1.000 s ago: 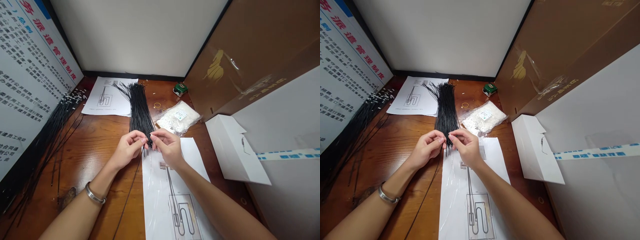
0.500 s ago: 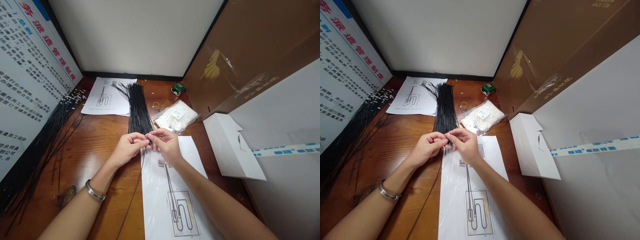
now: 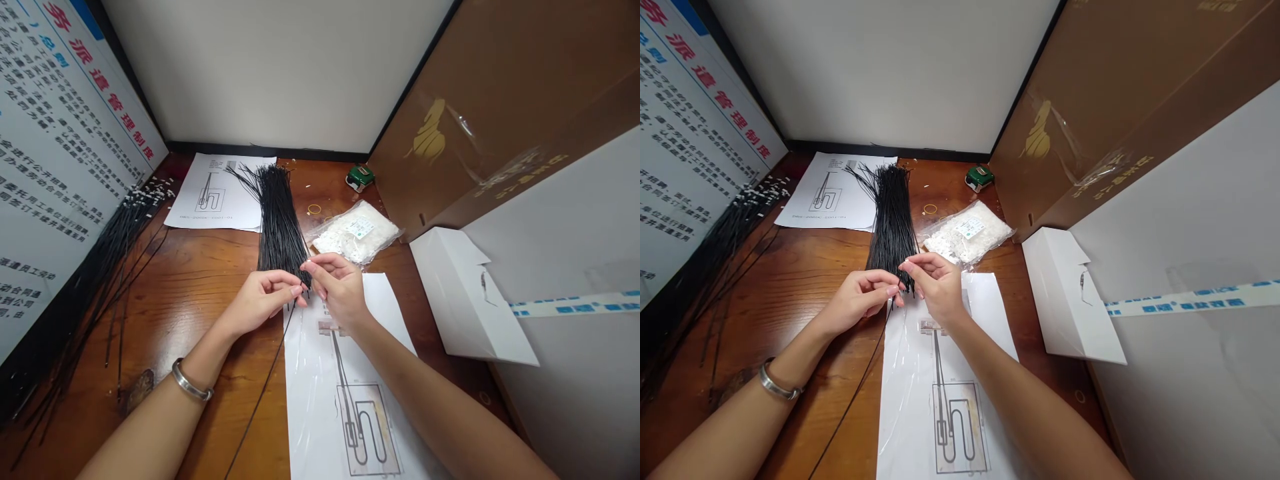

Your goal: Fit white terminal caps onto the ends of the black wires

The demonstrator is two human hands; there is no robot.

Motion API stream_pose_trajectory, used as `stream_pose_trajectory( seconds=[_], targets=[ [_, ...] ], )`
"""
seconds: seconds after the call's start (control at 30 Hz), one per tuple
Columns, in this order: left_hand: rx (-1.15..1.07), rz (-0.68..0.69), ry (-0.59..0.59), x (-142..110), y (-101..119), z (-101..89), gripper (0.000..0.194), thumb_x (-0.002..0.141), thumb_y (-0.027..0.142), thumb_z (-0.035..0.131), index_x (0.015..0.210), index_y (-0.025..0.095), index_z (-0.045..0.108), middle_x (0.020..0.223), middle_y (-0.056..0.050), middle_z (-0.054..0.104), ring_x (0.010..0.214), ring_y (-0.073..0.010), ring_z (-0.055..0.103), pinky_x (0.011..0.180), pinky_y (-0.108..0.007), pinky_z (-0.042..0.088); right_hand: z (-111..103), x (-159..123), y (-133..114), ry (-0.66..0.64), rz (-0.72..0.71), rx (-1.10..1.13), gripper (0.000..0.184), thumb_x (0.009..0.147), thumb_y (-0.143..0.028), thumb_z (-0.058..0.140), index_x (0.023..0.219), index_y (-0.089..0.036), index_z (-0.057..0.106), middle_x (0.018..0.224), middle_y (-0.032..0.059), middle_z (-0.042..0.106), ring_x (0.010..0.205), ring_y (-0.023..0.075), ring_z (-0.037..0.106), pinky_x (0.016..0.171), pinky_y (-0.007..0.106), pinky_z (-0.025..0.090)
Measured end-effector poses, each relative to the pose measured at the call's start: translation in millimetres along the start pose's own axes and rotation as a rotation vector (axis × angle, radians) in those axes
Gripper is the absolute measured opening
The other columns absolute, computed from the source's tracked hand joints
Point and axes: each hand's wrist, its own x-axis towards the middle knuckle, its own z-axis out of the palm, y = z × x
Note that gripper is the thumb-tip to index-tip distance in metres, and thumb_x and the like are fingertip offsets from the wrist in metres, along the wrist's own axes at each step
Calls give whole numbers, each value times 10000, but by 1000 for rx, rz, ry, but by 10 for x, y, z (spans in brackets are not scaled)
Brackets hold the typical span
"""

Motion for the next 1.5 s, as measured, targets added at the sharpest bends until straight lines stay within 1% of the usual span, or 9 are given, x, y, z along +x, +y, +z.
stream_pose_trajectory(
  seconds=[0.2, 0.4, 0.53, 0.63, 0.87, 1.03, 1.13, 1.3, 1.5],
  targets=[
    [-29, 6, 50, 17, 12, 30, 301, 733, 409, 717, 772, 121, 635, 615, -19, 661, 386, -26, 341, 388, -184, 245, 2, -30, -27, -68, -16, -19, 130, 706, -297, 750, 710, -201, 662, 849, 33, 760, 323, 25, 410, 312, 204, 325],
    [-14, 14, -5, 11, 1, 8, 303, 776, 418, 681, 797, 116, 654, 647, -28, 666, 386, -21, 327, 383, -185, 227, -1, -31, -19, -76, 24, -2, 137, 682, -281, 769, 710, -194, 668, 691, 16, 744, 313, 28, 396, 307, 192, 311],
    [25, 16, -62, -8, 5, -16, 344, 809, 446, 632, 813, 105, 683, 671, -44, 666, 394, -26, 316, 376, -193, 207, -21, -22, 4, -101, 28, 28, 119, 693, -270, 764, 727, -200, 674, 699, 8, 744, 320, 24, 399, 333, 193, 333],
    [41, 18, -65, -12, 15, -19, 311, 804, 416, 646, 789, 108, 682, 670, -40, 668, 398, -23, 313, 378, -189, 207, -24, -23, 4, -122, 32, 36, 128, 694, -277, 763, 727, -200, 667, 703, 8, 744, 327, 28, 406, 338, 197, 330],
    [2, -31, -51, 5, 12, -20, 271, 756, 387, 700, 774, 123, 639, 655, -27, 677, 371, -23, 345, 363, -181, 222, -38, -22, -14, -128, 18, 15, 146, 704, -305, 754, 732, -202, 654, 738, 15, 744, 358, 42, 437, 351, 211, 337],
    [-43, 9, -43, 22, -35, -34, 262, 764, 378, 697, 756, 137, 594, 641, -3, 658, 359, -23, 381, 356, -176, 246, -33, -25, -26, -119, 3, 20, 132, 705, -308, 752, 726, -207, 670, 758, 14, 735, 387, 48, 462, 364, 214, 363],
    [-37, 26, 3, 31, -37, -17, 266, 765, 378, 693, 738, 139, 579, 632, -1, 653, 368, -25, 377, 355, -173, 242, -31, -34, -22, -109, 11, 9, 121, 701, -298, 754, 727, -208, 678, 720, 6, 723, 394, 53, 465, 368, 215, 363],
    [-22, 38, 97, 41, -3, 29, 295, 734, 401, 709, 713, 140, 572, 593, 12, 616, 384, -34, 374, 359, -179, 254, -18, -39, -14, -71, -2, -55, 120, 700, -291, 756, 741, -199, 689, 803, 33, 736, 421, 54, 481, 376, 217, 364],
    [-8, 41, 88, 30, 15, 47, 291, 738, 410, 704, 778, 139, 605, 582, 18, 602, 393, -36, 370, 372, -181, 251, 15, -36, -35, -22, 15, -67, 154, 656, -294, 784, 705, -192, 680, 608, -7, 666, 391, 52, 435, 360, 212, 322]
  ],
)
